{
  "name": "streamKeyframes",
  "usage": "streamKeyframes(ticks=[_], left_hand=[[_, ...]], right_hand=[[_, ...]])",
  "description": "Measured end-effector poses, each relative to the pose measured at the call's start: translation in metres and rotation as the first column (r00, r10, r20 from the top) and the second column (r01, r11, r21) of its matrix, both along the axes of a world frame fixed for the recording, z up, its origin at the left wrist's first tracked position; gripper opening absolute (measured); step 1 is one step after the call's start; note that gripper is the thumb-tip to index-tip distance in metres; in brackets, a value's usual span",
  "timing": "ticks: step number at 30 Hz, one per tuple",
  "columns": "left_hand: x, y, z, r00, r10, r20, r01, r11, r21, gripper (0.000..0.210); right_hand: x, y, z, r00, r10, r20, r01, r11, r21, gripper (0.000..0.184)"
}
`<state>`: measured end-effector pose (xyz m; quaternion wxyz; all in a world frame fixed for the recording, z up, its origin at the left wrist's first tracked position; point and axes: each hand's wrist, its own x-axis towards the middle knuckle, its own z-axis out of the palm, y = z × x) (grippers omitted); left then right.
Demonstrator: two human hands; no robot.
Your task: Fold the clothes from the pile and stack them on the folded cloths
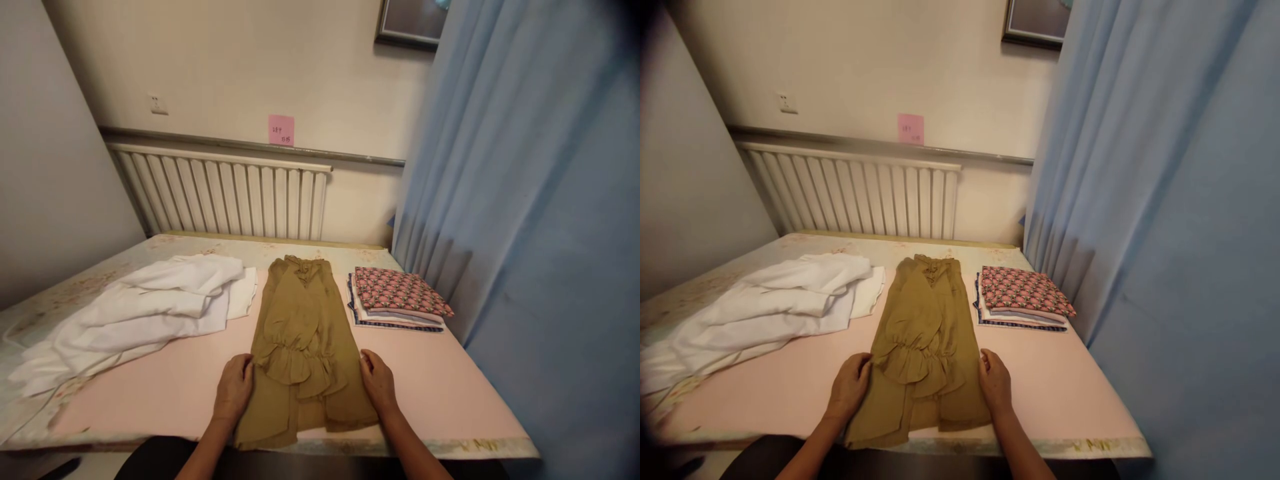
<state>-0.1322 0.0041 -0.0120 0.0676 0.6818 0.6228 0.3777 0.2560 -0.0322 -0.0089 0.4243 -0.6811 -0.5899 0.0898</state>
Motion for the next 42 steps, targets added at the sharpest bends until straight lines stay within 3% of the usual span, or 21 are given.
streamKeyframes(ticks=[42], left_hand=[[0.0023,-0.0025,0.0037,0.999,0.028,0.016,-0.028,0.999,0.016,0.027]], right_hand=[[-0.0023,-0.0044,0.0053,0.999,0.015,-0.05,-0.016,1.0,-0.024,0.037]])
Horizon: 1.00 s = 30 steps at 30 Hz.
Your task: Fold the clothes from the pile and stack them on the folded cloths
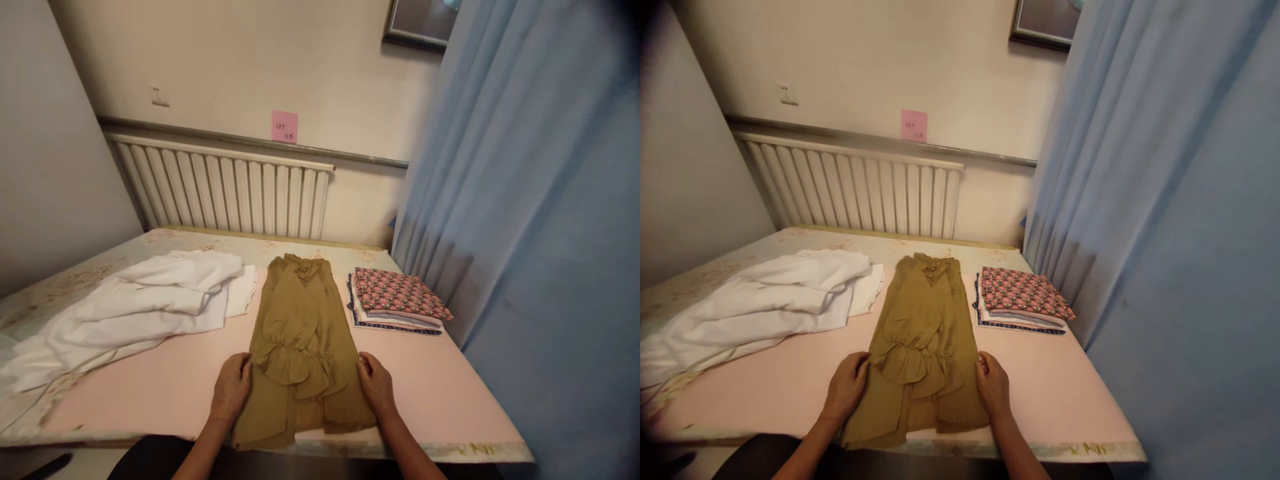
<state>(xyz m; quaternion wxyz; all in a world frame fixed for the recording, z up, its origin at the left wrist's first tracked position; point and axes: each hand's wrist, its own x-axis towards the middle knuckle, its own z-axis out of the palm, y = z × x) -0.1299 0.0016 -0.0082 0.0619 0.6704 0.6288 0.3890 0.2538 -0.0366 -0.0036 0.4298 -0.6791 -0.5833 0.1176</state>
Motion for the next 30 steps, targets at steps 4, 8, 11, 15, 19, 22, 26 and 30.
streamKeyframes(ticks=[4,8,11,15,19,22,26,30], left_hand=[[0.0,0.0,0.0,1.0,-0.009,0.002,0.009,1.0,0.0,0.027],[-0.001,0.001,-0.003,1.0,-0.011,0.003,0.011,1.0,-0.001,0.027],[-0.001,0.002,-0.005,1.0,-0.011,0.004,0.011,1.0,0.001,0.027],[-0.002,0.002,-0.007,1.0,-0.006,0.004,0.006,1.0,-0.001,0.027],[-0.002,0.003,-0.009,1.0,-0.01,0.002,0.01,1.0,-0.007,0.026],[-0.003,0.003,-0.01,1.0,-0.014,-0.001,0.014,1.0,-0.01,0.026],[-0.003,0.004,-0.01,1.0,-0.019,-0.005,0.019,1.0,0.0,0.026],[-0.003,0.004,-0.01,1.0,-0.011,-0.007,0.011,1.0,0.013,0.025]], right_hand=[[0.0,0.0,0.0,1.0,-0.002,-0.006,0.002,1.0,-0.001,0.038],[-0.001,-0.001,0.002,1.0,0.001,-0.007,-0.001,1.0,0.001,0.038],[-0.002,-0.001,0.003,1.0,0.006,-0.001,-0.006,1.0,0.006,0.038],[-0.002,-0.002,0.003,1.0,0.001,-0.001,-0.001,1.0,0.001,0.038],[-0.002,-0.001,0.003,1.0,0.008,0.002,-0.008,1.0,-0.002,0.037],[-0.001,-0.001,0.003,1.0,0.006,0.001,-0.006,1.0,0.002,0.036],[-0.002,-0.001,0.002,1.0,0.012,-0.002,-0.012,1.0,-0.002,0.037],[-0.002,-0.002,0.003,1.0,0.006,-0.005,-0.006,1.0,-0.003,0.037]])
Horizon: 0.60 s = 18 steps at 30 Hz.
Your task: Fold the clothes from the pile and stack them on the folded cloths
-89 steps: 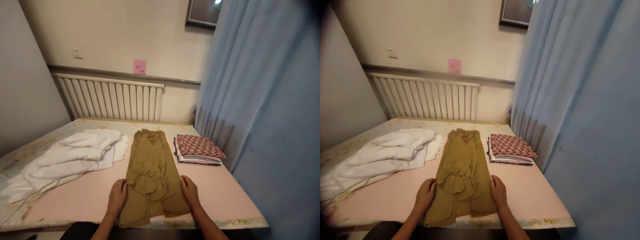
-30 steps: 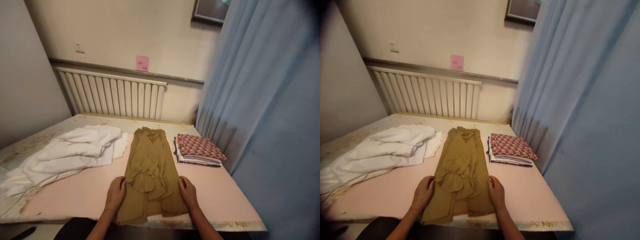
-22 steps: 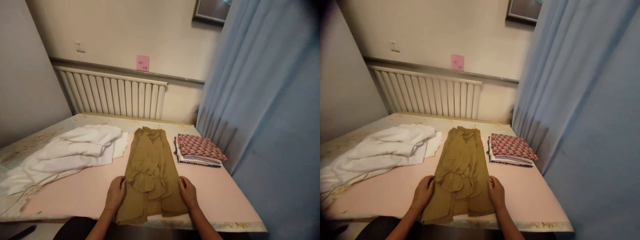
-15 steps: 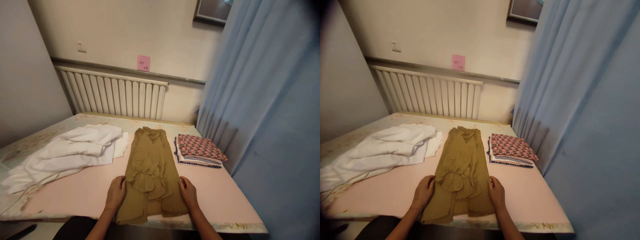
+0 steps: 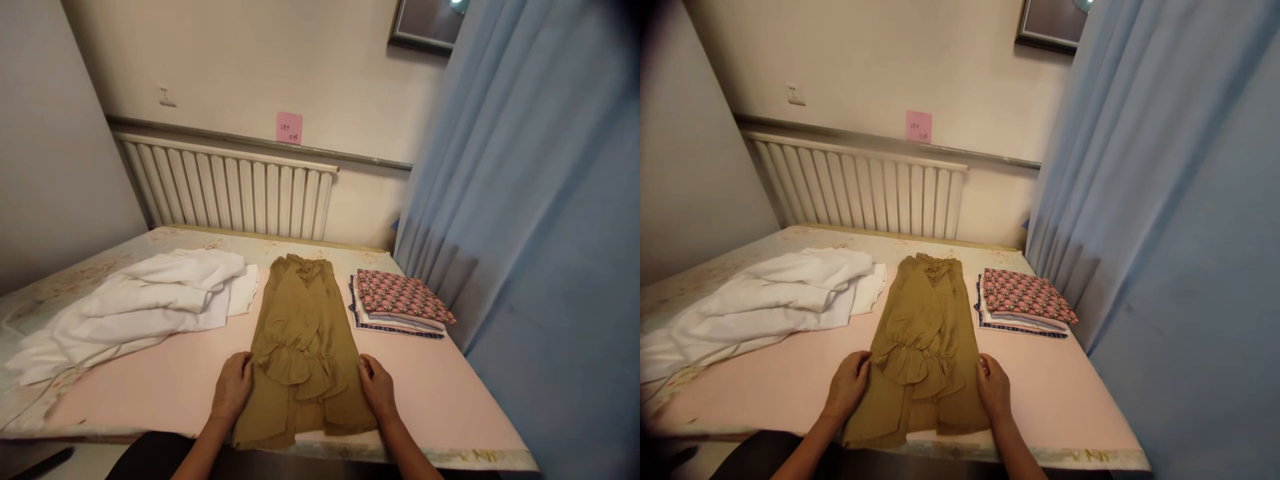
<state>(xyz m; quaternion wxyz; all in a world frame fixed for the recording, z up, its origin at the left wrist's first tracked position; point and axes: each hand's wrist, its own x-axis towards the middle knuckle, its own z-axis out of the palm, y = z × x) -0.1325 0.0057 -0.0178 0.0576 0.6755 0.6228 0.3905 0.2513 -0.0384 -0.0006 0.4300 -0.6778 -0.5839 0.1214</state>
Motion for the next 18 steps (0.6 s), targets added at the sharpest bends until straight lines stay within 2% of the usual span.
streamKeyframes(ticks=[18], left_hand=[[0.0006,-0.0018,0.003,1.0,0.008,-0.025,-0.008,1.0,0.024,0.025]], right_hand=[[0.0005,0.0003,-0.0001,1.0,0.0,0.011,0.0,1.0,-0.006,0.038]])
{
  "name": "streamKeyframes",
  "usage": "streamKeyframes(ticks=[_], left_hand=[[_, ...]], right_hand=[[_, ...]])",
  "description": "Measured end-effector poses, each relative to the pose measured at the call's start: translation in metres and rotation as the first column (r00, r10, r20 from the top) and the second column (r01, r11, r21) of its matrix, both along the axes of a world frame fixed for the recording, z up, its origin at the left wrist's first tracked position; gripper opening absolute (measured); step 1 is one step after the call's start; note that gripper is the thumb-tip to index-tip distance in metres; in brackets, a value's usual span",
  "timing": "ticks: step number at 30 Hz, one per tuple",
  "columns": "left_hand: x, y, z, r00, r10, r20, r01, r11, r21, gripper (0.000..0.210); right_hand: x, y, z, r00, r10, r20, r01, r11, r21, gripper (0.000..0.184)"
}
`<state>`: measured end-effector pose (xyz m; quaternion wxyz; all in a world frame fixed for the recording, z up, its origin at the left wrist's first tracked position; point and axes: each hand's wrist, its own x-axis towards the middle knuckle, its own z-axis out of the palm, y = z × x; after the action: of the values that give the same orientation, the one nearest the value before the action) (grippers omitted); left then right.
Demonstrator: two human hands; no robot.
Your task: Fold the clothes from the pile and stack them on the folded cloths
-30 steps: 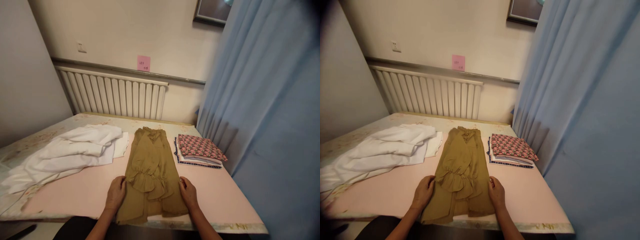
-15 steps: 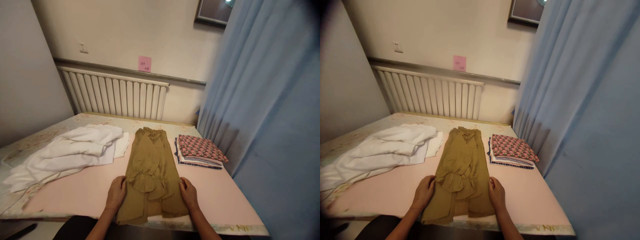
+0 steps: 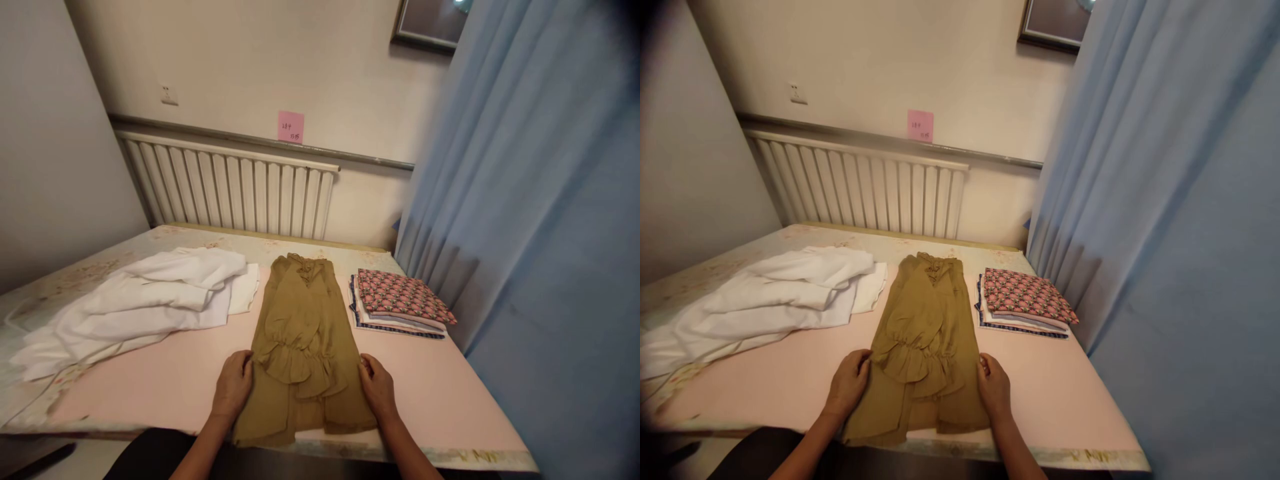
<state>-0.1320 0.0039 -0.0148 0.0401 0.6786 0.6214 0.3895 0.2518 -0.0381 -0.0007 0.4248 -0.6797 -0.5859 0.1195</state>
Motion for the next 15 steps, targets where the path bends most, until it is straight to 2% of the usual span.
streamKeyframes(ticks=[15], left_hand=[[0.0004,-0.0008,0.0029,1.0,-0.003,-0.003,0.003,1.0,-0.027,0.024]], right_hand=[[0.0002,-0.0024,0.0025,1.0,0.017,-0.024,-0.018,1.0,-0.011,0.036]])
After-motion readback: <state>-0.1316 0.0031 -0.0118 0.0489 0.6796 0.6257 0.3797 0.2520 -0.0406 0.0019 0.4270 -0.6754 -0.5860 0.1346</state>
